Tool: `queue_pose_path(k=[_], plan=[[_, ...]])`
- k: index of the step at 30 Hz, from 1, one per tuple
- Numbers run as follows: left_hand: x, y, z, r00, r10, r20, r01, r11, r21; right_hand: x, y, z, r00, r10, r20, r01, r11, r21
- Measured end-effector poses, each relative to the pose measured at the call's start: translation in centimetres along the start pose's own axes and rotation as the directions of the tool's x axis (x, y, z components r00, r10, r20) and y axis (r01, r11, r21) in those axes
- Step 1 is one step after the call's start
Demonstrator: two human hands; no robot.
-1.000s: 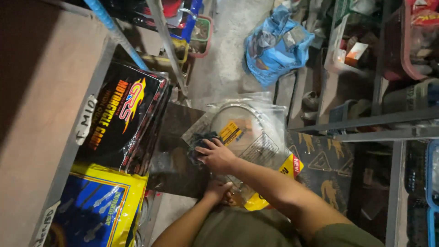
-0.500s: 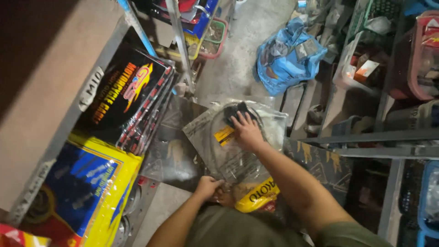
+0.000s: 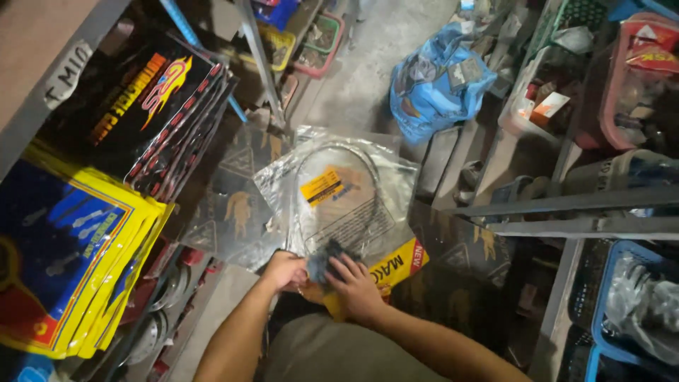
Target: The person repeatedly wipes the surface of a plastic-wrapped motorcycle part using a dark cloth. The person holds the package steady with one hand while scrubbing the plastic with the other, focusing on the same area for the duration of the clip.
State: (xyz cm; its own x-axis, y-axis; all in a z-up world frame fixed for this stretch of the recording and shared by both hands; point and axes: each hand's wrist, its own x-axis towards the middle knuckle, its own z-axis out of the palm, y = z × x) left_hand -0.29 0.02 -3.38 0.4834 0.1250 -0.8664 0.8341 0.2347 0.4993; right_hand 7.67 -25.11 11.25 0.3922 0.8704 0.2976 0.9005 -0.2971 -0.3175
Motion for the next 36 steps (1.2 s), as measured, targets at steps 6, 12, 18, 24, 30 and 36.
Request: queue_pose_path(k=[6,12,18,24,30,36], plan=[[-3.1,2.0,0.4,0.998,-0.052,0.041,0.054,0.996,-0.067,-4.6,2.4,-1.8,0.999,0.032,-0.035,-0.032,0.999,0.010],[-1.1,1.0,0.6,0.999,-0.032,0.030,0.034,0.998,-0.061,-2.8,8.1,-2.8,0.964,0.190,-0.186,-0.198,0.980,-0.023],[-3.5,2.1,0.9,0.986,0.167,-0.007,-0.158,0.945,0.286,3.3,12.0,-1.5,0.928,0.331,-0.171,-0.367,0.894,-0.258],[-4.0,2.8,1.2,0.999,0.032,0.029,-0.033,0.999,0.019,12.1,14.9,-1.1,0.940,0.295,-0.173,-0.332,0.908,-0.256],[-5.3,4.1,1.0,1.000,0.021,0.014,-0.022,0.998,0.059,18.9,19.0,3.9,0.923,0.378,0.078,-0.325,0.869,-0.373],[-4.2,2.5,1.4,0.993,0.110,-0.035,-0.097,0.957,0.273,26.3,12.8,3.2,0.800,0.368,0.473,-0.213,0.912,-0.350]])
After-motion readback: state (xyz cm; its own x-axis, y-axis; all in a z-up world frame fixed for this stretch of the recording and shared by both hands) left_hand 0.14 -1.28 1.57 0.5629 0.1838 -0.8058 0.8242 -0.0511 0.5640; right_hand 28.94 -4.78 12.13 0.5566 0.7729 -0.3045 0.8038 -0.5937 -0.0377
